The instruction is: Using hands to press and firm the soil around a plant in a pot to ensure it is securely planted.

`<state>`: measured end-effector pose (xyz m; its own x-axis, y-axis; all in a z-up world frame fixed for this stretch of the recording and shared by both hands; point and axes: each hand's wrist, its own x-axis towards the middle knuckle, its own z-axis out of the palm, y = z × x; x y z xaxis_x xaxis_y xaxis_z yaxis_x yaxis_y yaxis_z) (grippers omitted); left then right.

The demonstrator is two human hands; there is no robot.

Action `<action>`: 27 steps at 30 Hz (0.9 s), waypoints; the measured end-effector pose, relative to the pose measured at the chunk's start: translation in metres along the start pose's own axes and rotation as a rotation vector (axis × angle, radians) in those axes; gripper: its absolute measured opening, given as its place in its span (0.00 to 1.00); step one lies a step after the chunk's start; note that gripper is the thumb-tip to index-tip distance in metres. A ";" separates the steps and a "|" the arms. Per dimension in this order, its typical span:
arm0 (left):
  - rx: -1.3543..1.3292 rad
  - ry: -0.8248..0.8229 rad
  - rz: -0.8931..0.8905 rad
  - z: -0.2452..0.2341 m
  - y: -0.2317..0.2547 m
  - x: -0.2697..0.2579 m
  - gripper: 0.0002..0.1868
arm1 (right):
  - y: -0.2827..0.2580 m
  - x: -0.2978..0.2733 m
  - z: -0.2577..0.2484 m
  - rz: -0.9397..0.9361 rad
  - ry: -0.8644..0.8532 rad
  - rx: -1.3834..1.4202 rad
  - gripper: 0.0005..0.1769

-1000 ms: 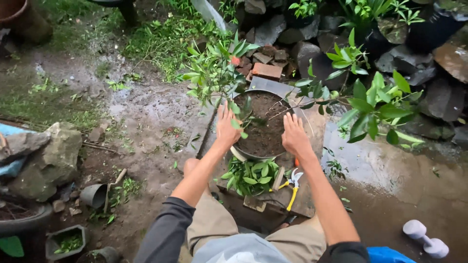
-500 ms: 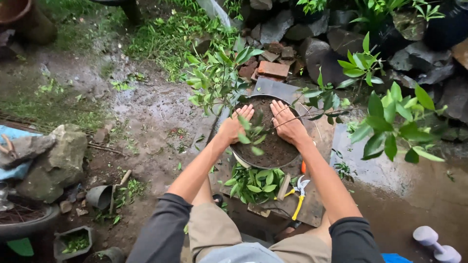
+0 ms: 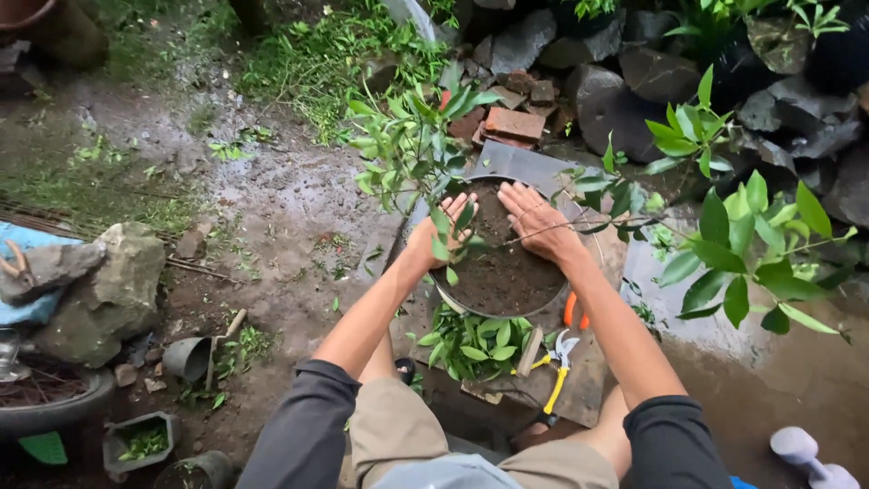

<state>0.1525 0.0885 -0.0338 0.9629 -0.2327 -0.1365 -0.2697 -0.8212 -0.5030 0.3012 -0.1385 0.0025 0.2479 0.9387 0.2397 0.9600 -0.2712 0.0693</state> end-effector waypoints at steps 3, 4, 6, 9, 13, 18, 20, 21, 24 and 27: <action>-0.225 0.140 -0.108 0.000 0.005 0.004 0.39 | 0.007 0.005 0.012 -0.050 -0.005 0.029 0.30; -0.223 0.080 -0.125 -0.003 0.006 0.003 0.38 | 0.005 0.003 0.015 -0.027 -0.020 0.056 0.31; -0.224 0.024 -0.134 -0.008 0.009 0.000 0.37 | 0.003 -0.002 0.019 0.003 -0.039 0.083 0.31; 0.388 -0.008 -0.032 0.000 -0.001 0.001 0.39 | 0.004 0.002 0.013 -0.022 0.023 0.034 0.30; -0.230 0.249 -0.169 0.036 0.016 0.013 0.38 | -0.009 -0.015 0.001 0.003 0.045 -0.049 0.29; -0.285 0.196 -0.222 0.052 0.024 0.022 0.40 | -0.059 -0.047 -0.013 0.306 0.057 -0.115 0.30; -0.252 0.155 -0.211 0.037 0.024 0.019 0.38 | -0.083 -0.055 -0.027 0.399 0.084 -0.164 0.32; -0.252 0.160 -0.205 0.027 0.028 0.019 0.38 | -0.084 -0.060 -0.023 0.405 0.083 -0.169 0.32; -0.199 0.042 -0.179 0.010 0.018 0.008 0.35 | -0.090 -0.056 -0.016 0.492 0.089 -0.037 0.34; -0.070 -0.080 -0.051 0.010 0.012 0.015 0.31 | -0.086 -0.056 -0.015 0.526 0.064 0.030 0.35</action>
